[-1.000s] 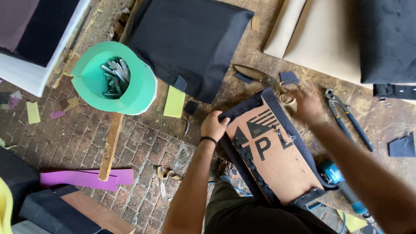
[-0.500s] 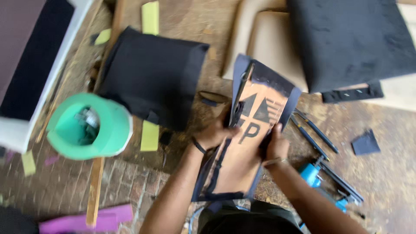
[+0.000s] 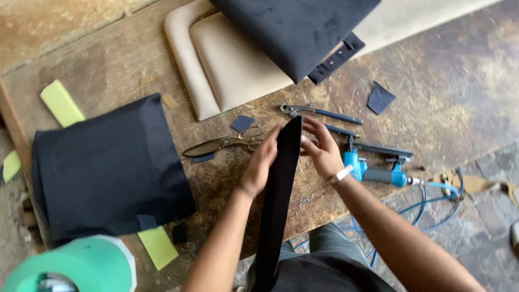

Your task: The person staples black fabric onto a rectangular wooden board using a pneumatic staple gun. They trim excess fabric with scissors, fold edges, and secure them with staples. The person also uses pliers to remove misplaced staples and continues attaching fabric along the board's edges.

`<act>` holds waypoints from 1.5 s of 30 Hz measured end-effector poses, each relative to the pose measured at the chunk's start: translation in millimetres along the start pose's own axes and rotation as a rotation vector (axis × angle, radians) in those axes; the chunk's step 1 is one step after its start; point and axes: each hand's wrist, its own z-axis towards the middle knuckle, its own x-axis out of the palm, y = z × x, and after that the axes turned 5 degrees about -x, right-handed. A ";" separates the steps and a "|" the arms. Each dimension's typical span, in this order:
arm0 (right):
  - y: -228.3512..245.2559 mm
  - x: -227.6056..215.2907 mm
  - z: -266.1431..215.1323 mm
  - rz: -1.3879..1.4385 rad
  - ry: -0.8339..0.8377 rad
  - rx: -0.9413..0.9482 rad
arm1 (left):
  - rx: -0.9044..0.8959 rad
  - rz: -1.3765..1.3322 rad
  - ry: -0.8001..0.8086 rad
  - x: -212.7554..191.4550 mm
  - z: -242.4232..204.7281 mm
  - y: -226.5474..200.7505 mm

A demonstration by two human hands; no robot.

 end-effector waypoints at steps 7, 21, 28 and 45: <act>16.7 -1.3 -7.4 -0.108 -0.106 -0.057 | 0.040 -0.257 0.246 -11.9 94.3 53.5; 78.7 20.1 6.0 -0.804 -0.057 0.106 | 0.162 0.038 0.350 -18.0 122.5 78.7; -14.1 2.4 32.1 -0.058 -0.137 0.172 | 0.057 0.065 0.234 -16.7 122.1 55.3; 17.2 -107.1 -63.8 -1.235 0.070 0.163 | -0.342 0.654 -0.175 -42.2 83.9 9.8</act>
